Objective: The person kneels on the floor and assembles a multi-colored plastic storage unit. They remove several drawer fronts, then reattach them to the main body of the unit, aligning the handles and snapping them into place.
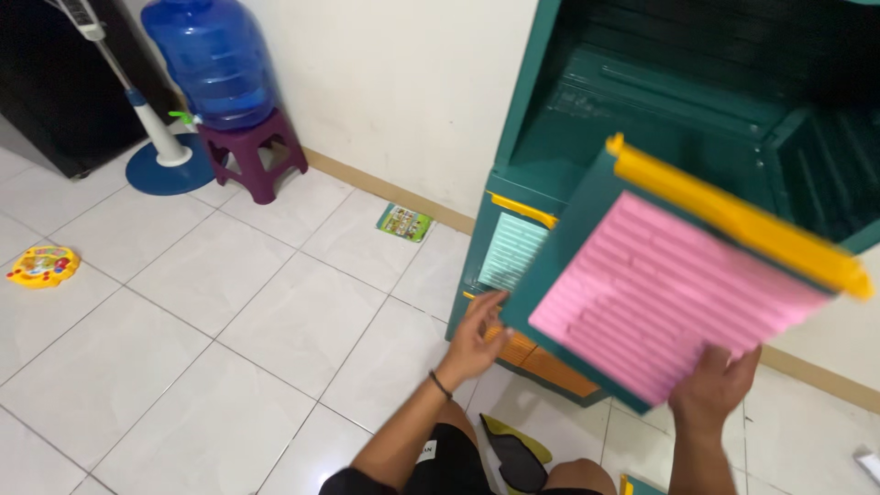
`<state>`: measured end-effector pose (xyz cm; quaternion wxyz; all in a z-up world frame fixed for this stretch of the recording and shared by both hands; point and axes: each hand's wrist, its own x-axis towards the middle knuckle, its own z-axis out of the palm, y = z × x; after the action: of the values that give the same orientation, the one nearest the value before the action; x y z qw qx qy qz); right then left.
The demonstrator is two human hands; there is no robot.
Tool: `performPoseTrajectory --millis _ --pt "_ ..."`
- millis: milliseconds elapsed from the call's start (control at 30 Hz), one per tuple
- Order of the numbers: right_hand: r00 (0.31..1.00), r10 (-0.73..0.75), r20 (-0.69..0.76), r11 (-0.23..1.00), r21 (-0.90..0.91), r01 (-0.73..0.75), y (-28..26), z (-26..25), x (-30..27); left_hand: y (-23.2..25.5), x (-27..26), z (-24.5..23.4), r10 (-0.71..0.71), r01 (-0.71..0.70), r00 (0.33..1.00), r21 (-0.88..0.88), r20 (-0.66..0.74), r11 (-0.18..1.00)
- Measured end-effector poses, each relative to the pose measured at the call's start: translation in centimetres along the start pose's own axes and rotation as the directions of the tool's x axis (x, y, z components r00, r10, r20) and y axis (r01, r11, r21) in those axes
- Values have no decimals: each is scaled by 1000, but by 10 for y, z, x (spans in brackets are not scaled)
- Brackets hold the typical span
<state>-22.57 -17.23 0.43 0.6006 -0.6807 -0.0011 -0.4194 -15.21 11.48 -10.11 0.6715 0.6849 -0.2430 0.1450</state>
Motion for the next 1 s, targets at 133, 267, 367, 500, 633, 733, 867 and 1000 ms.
performPoseTrajectory --millis 133,267,367,500,633,733,867,1000 --pt "965 -229 130 973 46 225 -20 53 58 12 59 -30 66 -68 995 -15 -69 998" --pt "915 -359 183 933 71 352 -36 92 94 27 103 -56 181 -167 977 125 -112 978" --pt "930 -326 170 945 35 324 -43 110 114 35 127 -69 79 -63 992 150 -97 987" --pt "919 -353 177 933 138 332 -40 127 129 29 146 -79 269 -224 958 318 -103 921" --pt "921 -345 181 938 107 330 -34 136 130 16 152 -82 369 -291 920 395 -135 871" --pt "919 -348 187 936 131 328 -31 140 132 10 155 -81 378 -288 912 409 -158 866" --pt "914 -364 178 925 181 334 -31 146 137 10 162 -83 397 -299 903 425 -162 854" --pt "908 -382 171 922 137 362 -34 145 141 11 169 -82 433 -331 888 436 -155 837"
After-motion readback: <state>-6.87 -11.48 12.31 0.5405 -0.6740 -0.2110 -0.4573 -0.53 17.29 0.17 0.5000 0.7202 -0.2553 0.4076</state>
